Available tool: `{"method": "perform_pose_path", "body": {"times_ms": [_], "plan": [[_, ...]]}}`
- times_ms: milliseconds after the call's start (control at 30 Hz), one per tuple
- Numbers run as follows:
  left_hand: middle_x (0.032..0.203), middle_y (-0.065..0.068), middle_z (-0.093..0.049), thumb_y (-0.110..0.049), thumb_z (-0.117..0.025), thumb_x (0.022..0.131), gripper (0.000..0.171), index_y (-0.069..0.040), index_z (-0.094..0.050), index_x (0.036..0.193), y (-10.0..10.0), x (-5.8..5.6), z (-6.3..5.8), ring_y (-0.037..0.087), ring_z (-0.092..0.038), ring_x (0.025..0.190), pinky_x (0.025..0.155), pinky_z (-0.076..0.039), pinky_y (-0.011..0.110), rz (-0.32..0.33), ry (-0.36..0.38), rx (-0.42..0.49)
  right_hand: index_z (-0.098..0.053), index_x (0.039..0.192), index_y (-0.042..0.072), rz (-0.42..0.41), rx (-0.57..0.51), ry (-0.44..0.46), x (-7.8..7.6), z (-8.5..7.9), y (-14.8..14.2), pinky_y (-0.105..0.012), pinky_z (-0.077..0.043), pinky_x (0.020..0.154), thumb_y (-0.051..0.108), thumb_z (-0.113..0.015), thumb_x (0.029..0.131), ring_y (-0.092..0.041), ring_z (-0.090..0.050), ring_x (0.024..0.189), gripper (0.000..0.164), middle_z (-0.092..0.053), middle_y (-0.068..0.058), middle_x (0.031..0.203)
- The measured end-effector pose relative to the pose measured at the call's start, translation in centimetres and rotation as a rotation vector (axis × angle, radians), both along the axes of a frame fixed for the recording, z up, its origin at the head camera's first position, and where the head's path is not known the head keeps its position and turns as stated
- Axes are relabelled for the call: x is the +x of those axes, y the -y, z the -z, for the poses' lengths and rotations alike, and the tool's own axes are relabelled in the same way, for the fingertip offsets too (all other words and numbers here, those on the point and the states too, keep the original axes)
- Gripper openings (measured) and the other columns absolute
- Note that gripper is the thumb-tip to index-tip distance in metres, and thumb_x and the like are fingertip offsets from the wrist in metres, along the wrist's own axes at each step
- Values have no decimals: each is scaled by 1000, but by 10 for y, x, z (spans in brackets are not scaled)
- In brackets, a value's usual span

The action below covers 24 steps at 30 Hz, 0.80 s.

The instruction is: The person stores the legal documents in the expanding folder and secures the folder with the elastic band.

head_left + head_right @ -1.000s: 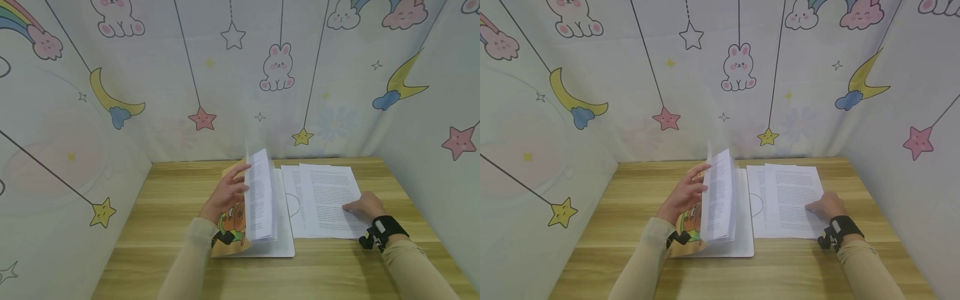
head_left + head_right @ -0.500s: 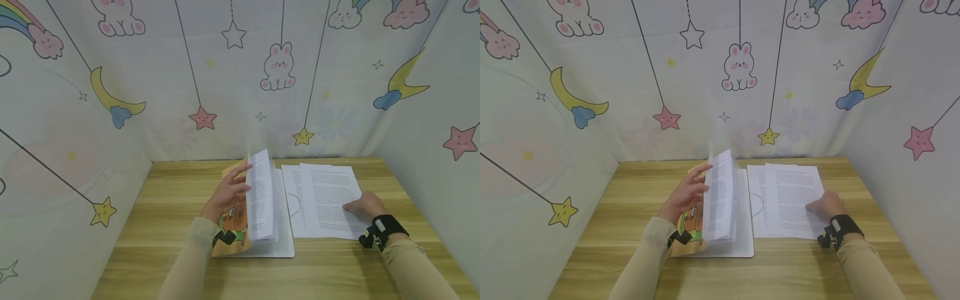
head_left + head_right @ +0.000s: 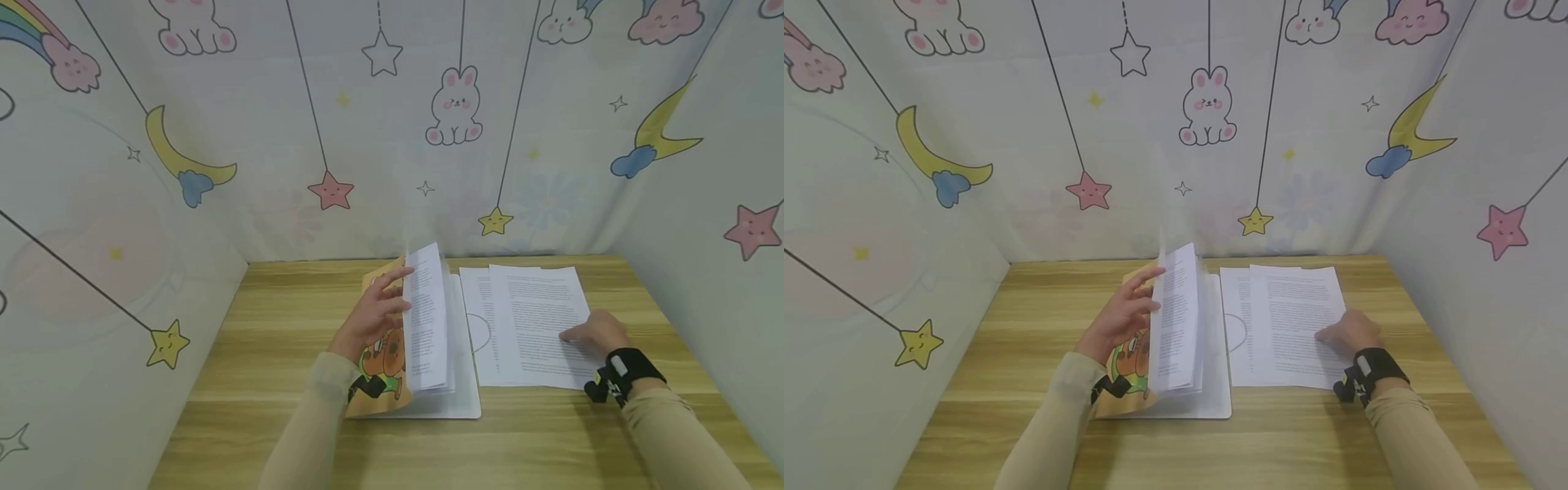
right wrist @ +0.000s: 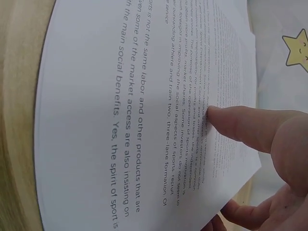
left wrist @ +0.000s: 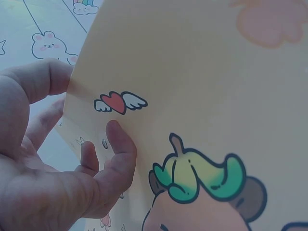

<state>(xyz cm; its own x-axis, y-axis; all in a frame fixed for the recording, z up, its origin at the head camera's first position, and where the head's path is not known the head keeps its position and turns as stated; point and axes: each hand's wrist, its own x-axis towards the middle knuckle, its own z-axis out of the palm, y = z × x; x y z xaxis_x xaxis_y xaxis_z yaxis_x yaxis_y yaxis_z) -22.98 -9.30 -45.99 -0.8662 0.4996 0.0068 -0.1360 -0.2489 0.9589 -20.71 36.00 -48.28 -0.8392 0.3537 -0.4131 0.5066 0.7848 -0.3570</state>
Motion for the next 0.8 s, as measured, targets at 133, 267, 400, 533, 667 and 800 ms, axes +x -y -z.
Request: {"method": "perform_pose_path", "body": {"times_ms": [133,267,400,533,667,800], "plan": [[151,36,-38,7,-55,97,67,-20,-46,158,0,0,0,46,-48,126,90,-54,48,-2,1,7,-53,122,-25,-16,30,-5,-1,-3,2,-46,-48,78,33,-84,83,-40,-55,92,77,-60,-32,105],[152,35,-38,7,-54,98,65,-22,-49,155,0,-1,-1,46,-48,126,90,-55,47,-2,2,13,-54,120,-25,-40,32,-33,-1,-5,2,-43,-47,75,32,-85,82,-39,-56,90,75,-61,-33,105],[151,34,-39,6,-55,98,65,-20,-46,157,-1,-2,-2,45,-48,126,89,-55,46,-5,-4,9,-52,122,-26,-32,8,-55,-3,-3,-1,-44,-48,76,30,-86,81,-39,-56,91,77,-60,-36,109],[151,32,-40,6,-54,98,65,-18,-43,158,-1,-3,-2,44,-49,125,89,-55,46,-13,-9,-3,-48,127,-28,-7,-46,-67,-5,0,-4,-49,-49,83,27,-86,81,-42,-55,96,81,-56,-39,116],[150,32,-40,6,-54,98,66,-18,-44,158,-1,-2,0,42,-50,124,87,-56,44,-17,-1,-1,-42,133,-29,15,-91,-45,-4,2,-5,-56,-48,94,26,-85,83,-47,-54,107,86,-51,-43,127],[150,33,-40,7,-54,98,66,-20,-46,158,-1,-1,1,43,-49,125,88,-56,46,-12,5,-7,-38,137,-29,56,-102,-9,-2,4,-3,-59,-46,100,27,-84,83,-49,-52,114,91,-46,-45,135]]}}
